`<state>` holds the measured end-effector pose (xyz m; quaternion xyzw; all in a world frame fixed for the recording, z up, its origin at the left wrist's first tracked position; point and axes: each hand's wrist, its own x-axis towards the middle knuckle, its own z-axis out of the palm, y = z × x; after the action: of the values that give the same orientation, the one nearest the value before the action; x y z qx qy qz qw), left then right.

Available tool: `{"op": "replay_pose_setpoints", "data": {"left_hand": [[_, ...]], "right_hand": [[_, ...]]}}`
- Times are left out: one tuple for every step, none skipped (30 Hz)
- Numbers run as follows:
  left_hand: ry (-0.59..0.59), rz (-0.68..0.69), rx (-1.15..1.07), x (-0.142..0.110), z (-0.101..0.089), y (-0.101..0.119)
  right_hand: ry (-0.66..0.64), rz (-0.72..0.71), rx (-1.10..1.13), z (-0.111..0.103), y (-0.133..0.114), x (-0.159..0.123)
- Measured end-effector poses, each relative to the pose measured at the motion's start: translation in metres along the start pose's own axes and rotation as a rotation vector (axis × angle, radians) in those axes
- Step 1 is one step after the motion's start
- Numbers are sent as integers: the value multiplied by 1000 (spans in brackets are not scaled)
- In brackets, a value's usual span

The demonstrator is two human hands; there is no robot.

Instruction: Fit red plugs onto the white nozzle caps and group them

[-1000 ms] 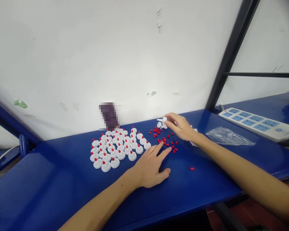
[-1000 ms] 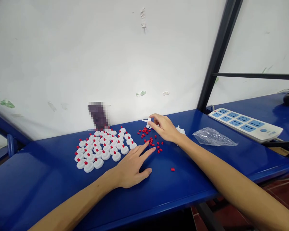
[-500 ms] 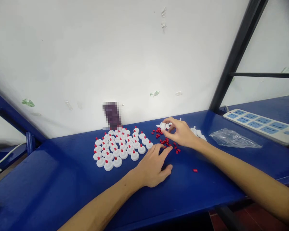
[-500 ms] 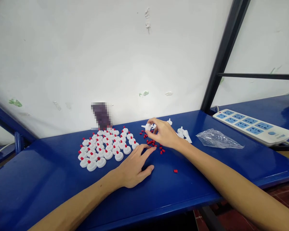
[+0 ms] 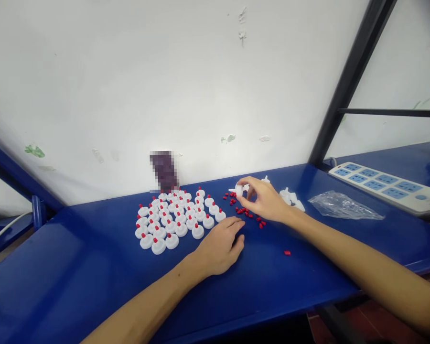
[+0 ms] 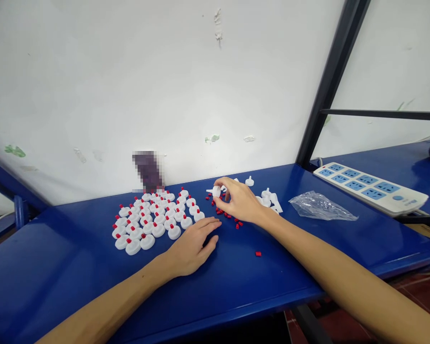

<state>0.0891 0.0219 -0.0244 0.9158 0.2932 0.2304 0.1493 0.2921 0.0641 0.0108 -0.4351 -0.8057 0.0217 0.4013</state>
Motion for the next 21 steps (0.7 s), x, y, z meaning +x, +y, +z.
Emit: {"op": "replay_pose_setpoints", "data": {"left_hand": [[22,-22,-16,0,0,-1],[46,-40,-29,1,1,-2],[68,-52,-37,2,1,-4],[87,-59,-40,2,1,-5],[99,-64,-41,2,2,-6],[106,-68,-39,3,2,-6],[109,-72,-36,3,2,-7],[111,-77,-32,3,2,-8],[112,-83,-29,3,2,-8],[111,-88,-26,4,2,-9],[110,-93,-22,4,2,-9],[107,-97,-18,4,2,-9],[102,-101,-13,5,2,-9],[96,-105,-7,5,2,-8],[90,-110,0,5,2,-8],[85,-116,9,5,1,-7],[79,-121,18,5,1,-7],[74,-126,27,4,1,-6],[68,-129,34,4,0,-6],[61,-131,38,4,0,-6],[54,-131,39,4,-1,-6]], "right_hand": [[-5,-1,10,0,-1,0],[-11,-2,20,0,-1,-1],[-19,-5,30,1,-2,-2],[-29,-12,39,1,-2,-2],[-42,-20,44,1,-2,-3],[-55,-28,47,2,-3,-3],[-67,-36,47,2,-3,-3],[-77,-42,46,3,-3,-4],[-85,-45,44,3,-3,-4],[-90,-46,42,3,-4,-4],[-92,-47,41,3,-4,-4],[-92,-49,41,3,-4,-4],[-92,-54,42,3,-5,-4],[-91,-62,43,2,-5,-4],[-91,-73,46,2,-5,-4],[-91,-83,49,1,-6,-4],[-94,-93,54,0,-6,-4],[-99,-101,58,0,-6,-5],[-106,-105,63,0,-6,-5],[-113,-107,66,0,-6,-5],[-120,-107,68,0,-7,-6]]}}
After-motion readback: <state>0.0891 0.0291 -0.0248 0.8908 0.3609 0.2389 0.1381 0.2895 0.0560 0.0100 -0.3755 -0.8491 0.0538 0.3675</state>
